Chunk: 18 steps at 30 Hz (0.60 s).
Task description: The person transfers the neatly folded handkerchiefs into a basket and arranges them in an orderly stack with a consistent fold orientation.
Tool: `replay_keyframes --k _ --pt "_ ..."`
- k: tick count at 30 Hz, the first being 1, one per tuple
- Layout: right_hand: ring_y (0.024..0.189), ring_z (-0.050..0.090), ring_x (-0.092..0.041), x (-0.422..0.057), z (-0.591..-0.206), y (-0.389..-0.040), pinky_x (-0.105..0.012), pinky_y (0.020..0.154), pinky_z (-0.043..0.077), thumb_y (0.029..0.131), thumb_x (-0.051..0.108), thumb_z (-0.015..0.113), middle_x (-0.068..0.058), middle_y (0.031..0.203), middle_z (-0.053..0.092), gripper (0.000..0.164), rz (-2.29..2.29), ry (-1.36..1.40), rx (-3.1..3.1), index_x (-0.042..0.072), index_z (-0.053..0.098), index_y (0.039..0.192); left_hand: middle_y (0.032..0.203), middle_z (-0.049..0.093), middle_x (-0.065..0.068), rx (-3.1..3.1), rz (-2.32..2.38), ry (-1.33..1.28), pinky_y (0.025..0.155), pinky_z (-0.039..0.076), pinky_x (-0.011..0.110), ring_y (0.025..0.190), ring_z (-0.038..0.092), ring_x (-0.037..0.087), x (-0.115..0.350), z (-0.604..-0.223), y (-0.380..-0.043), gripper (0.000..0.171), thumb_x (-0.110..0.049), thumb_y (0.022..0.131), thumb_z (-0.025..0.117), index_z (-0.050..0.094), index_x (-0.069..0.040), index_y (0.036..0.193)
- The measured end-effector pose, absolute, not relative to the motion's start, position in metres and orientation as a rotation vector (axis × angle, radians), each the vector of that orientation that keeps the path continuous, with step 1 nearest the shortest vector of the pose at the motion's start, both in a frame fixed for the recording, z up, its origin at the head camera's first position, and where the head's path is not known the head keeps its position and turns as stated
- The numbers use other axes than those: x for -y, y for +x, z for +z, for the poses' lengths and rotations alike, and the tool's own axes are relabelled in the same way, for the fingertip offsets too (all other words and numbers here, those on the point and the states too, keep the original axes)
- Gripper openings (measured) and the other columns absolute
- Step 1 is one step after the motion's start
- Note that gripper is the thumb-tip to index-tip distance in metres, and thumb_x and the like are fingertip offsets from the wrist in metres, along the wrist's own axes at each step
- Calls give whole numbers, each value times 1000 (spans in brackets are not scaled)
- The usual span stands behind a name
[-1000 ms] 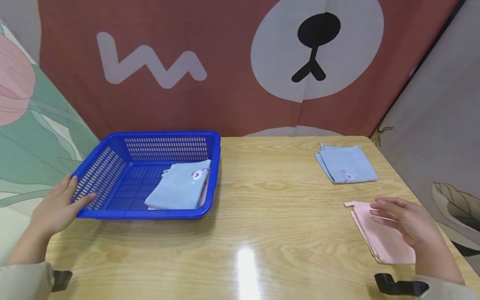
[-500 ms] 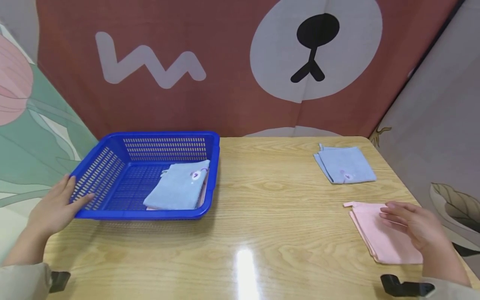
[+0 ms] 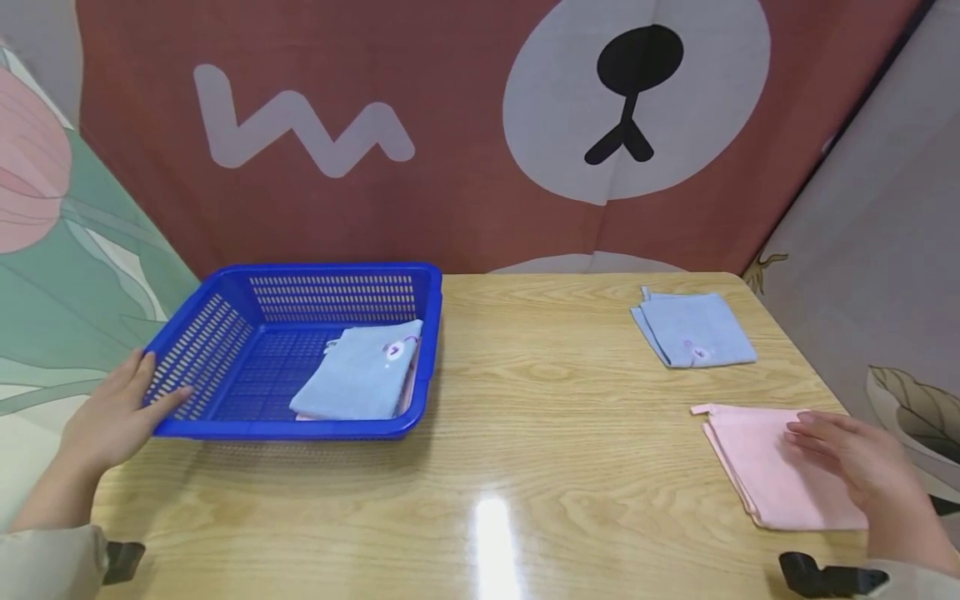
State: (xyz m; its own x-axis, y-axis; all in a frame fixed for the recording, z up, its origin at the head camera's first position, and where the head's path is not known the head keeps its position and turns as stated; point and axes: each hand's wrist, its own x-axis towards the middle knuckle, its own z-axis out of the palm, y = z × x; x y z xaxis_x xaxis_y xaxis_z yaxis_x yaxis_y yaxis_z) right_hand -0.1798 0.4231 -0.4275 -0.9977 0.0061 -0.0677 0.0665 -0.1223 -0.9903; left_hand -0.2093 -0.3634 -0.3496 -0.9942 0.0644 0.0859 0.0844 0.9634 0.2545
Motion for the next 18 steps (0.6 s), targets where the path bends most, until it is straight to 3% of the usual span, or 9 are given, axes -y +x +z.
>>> replay_keyframes --k 7,10,18 --pt "63 61 -5 -439 -439 -181 -18 53 49 89 8 46 9 72 63 28 -2266 184 -2213 27 62 77 134 -2 36 3039 -396 -116 93 8 60 121 -3 48 363 -349 -210 77 -45 90 30 1 14 131" --pt "60 61 -5 -445 -444 -181 -18 51 49 87 7 49 8 69 63 27 -2293 246 -2235 24 64 73 134 -2 36 3037 -397 -118 93 8 60 121 -2 49 363 -348 -210 77 -45 90 30 1 15 131" --pt "58 55 6 -458 -451 -183 -12 48 44 87 15 50 22 67 58 25 -1991 444 -2511 33 55 70 133 -2 36 3036 -392 -124 94 8 60 121 -2 49 362 -348 -210 77 -44 91 30 1 15 131"
